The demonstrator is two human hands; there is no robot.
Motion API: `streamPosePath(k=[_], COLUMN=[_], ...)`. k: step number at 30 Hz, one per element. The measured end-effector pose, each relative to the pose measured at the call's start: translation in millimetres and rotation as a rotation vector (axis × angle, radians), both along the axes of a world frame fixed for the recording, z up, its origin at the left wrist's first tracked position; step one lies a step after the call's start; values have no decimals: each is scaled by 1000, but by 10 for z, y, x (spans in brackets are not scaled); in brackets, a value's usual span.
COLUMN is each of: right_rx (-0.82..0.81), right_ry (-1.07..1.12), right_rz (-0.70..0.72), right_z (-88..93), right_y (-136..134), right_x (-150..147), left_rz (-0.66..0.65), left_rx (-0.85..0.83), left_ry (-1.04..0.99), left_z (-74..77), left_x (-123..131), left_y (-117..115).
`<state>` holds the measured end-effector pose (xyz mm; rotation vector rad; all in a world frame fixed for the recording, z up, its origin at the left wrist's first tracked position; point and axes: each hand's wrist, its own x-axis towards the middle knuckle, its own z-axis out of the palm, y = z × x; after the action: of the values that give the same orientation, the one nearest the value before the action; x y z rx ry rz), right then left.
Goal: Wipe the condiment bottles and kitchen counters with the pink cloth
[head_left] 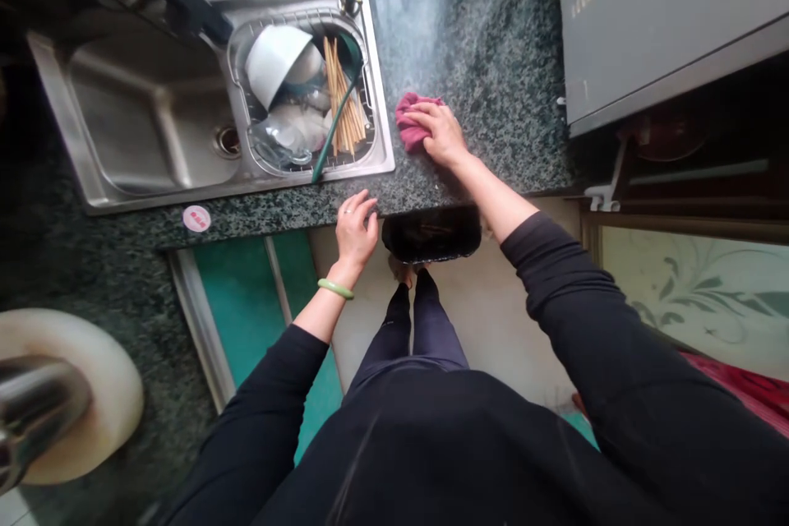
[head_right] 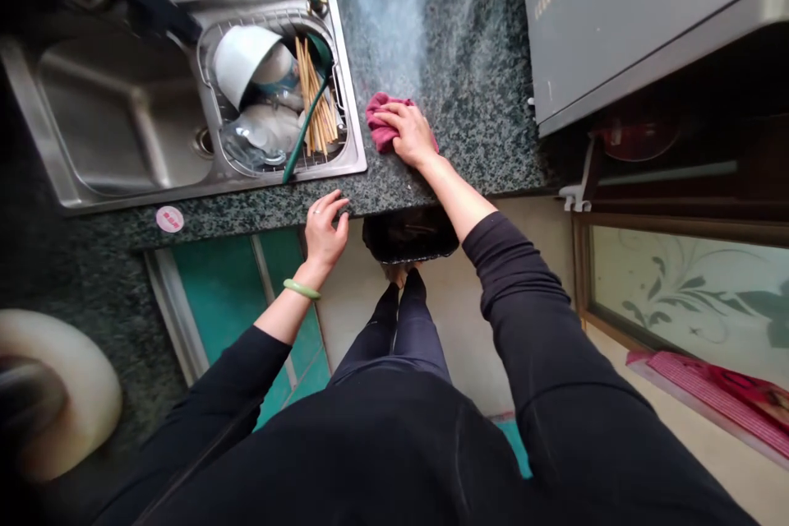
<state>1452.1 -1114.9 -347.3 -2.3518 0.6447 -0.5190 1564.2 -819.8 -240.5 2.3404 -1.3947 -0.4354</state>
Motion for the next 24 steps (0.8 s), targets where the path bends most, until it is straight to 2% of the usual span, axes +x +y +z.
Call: streamPosePath(k=[5, 8, 9, 11, 14, 15, 17, 18, 20, 22, 24], right_rx=[138, 208, 225, 227, 136, 98, 47, 36, 39, 68, 121], right_ry=[128, 138, 118, 55, -27, -36, -17, 1, 38, 64, 73], right_rz=[141, 236, 262, 246, 44, -38, -168, -198, -171, -53, 17], right_z=[476, 678, 710, 724, 623, 563, 443, 402, 387, 454, 566], right_y=[786, 954, 891, 572, -92, -238, -252, -101, 452, 1136, 1667], right_x=[-533, -785, -828, -852, -793, -772, -767, -790, -892, -1047, -1197], left_rz=[-30, -84, -97, -117, -150, -159, -173, -178, -183, -189, -197], left_rx=[31, 67, 77, 87, 90, 93, 105, 112, 124, 132, 138], left_ry=[7, 7, 9, 15, 31, 37, 53, 61, 74, 79, 81], left_z=[-33, -5, 6, 21, 23, 24, 35, 48, 84, 123, 150], left_x=[13, 27, 37, 66, 124, 142, 168, 174, 174, 165, 157], left_y=[2, 16, 19, 23, 18, 15, 12, 11, 13, 15, 11])
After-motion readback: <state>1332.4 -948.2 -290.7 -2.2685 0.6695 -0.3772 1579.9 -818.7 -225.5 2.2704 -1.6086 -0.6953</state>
